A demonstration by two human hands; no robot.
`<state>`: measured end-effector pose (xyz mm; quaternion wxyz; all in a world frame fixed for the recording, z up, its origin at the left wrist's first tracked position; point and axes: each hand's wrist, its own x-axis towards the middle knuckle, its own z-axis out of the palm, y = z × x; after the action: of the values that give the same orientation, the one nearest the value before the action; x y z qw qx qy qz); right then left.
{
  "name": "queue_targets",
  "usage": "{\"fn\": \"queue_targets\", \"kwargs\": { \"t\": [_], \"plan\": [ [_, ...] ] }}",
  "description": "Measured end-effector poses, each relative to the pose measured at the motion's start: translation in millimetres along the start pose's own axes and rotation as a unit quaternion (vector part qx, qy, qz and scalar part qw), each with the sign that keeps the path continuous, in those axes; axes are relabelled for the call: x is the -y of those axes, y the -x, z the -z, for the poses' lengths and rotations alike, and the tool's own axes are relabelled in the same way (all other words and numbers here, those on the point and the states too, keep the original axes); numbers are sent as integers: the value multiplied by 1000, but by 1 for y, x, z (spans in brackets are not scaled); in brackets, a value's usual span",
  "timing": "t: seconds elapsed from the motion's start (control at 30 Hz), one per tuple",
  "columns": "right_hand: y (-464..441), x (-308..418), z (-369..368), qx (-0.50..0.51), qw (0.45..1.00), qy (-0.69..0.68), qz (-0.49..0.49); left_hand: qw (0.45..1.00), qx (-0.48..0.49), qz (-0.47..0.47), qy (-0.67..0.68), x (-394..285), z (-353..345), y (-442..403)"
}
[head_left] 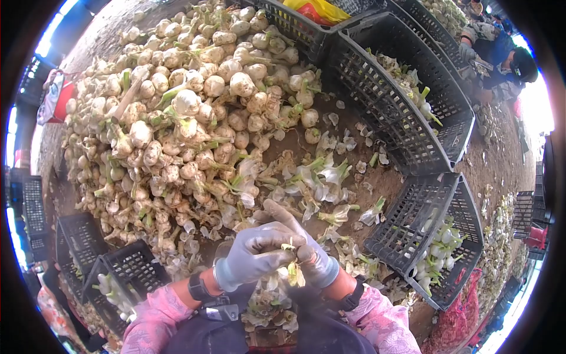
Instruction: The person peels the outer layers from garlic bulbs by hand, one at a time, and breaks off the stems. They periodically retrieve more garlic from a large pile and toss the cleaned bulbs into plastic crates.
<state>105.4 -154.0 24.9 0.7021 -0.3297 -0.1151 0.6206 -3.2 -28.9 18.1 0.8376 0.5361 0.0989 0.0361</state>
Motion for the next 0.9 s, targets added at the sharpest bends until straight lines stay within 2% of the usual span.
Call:
{"fn": "queue_targets", "kwargs": {
  "t": [0.3,0.4,0.47,0.5,0.53,0.57,0.6,0.7,0.73,0.77,0.87,0.9],
  "plan": [
    [-1,4,-2,1,1000,-10,-25,998,7,-56,12,8,2,0],
    [1,9,-5,18,999,-16,-30,994,15,-94,-45,3,3,-2],
    [1,10,-5,31,999,-14,-25,981,17,-134,-139,1,8,-6],
    [1,6,-3,4,999,-31,10,971,18,-153,-186,0,9,-7],
    [0,-1,-1,-22,998,-49,46,991,-58,-89,-82,1,9,-6],
    [-1,-7,2,-48,993,-67,81,990,-134,-23,23,2,11,-5],
    [-4,-10,5,-91,981,-53,161,969,-208,41,127,3,12,-5],
    [15,-7,33,-143,951,254,107,952,-237,98,169,8,15,1],
    [15,-8,31,-144,951,254,100,944,-245,119,184,11,15,3],
    [16,-9,24,-146,952,253,93,951,-240,105,165,15,13,4],
    [7,-7,8,-156,943,276,103,979,-164,26,-119,-5,7,-4],
    [7,-7,9,-150,936,301,100,979,-157,46,-119,-3,10,-4]
  ]
}}
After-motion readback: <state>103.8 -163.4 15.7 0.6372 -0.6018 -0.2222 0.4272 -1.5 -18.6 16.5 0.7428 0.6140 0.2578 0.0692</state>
